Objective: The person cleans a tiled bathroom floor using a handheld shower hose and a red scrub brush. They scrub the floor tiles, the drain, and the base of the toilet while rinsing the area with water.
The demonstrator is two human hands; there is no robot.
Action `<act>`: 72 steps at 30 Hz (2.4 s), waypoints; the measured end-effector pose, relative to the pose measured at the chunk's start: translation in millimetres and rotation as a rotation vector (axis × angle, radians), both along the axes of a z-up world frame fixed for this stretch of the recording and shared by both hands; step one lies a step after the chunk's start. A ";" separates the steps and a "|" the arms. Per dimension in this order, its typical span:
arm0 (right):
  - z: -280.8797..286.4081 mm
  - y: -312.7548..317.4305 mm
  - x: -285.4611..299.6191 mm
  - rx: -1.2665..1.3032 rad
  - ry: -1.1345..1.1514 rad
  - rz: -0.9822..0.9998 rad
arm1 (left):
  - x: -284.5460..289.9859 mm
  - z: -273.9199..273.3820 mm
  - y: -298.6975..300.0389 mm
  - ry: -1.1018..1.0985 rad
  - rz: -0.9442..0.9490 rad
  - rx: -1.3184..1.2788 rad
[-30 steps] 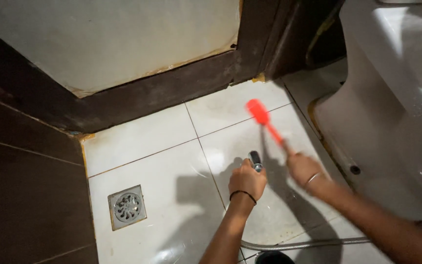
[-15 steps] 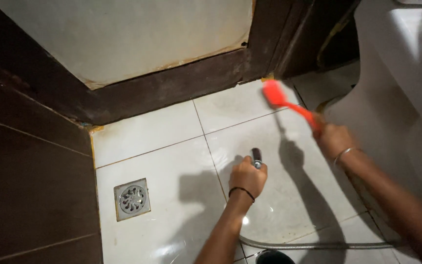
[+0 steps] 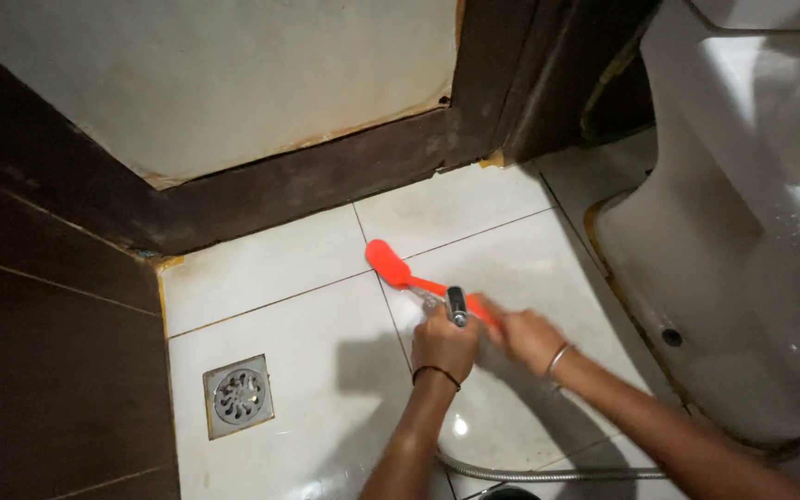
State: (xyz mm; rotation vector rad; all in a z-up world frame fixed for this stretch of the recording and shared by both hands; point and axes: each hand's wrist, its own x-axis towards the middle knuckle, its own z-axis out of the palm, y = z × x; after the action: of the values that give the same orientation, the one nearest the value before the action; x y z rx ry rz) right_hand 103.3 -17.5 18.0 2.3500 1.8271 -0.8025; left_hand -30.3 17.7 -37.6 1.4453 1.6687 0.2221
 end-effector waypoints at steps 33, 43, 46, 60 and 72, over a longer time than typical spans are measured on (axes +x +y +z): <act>-62.4 79.2 156.8 0.032 -0.386 -0.027 | 24.4 4.9 -5.6 -0.095 -0.099 0.217; 22.2 58.5 -11.6 -0.099 -0.195 0.294 | -3.0 -0.1 7.5 -0.062 0.119 0.272; 48.5 52.5 26.6 -0.044 -0.220 0.138 | 3.4 -14.4 -0.7 -0.046 0.101 0.286; 11.5 77.0 -8.3 0.015 -0.400 0.259 | -12.4 5.8 0.9 -0.031 0.068 0.118; 32.3 72.6 -48.8 -0.011 -0.149 0.243 | -56.7 -35.4 -8.6 0.045 0.577 0.263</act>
State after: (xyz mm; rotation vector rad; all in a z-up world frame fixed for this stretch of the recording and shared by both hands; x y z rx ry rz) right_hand 54.5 55.1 50.3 2.0639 1.9855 -0.5900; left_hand -87.1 9.1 -73.0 1.1181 2.1252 0.7556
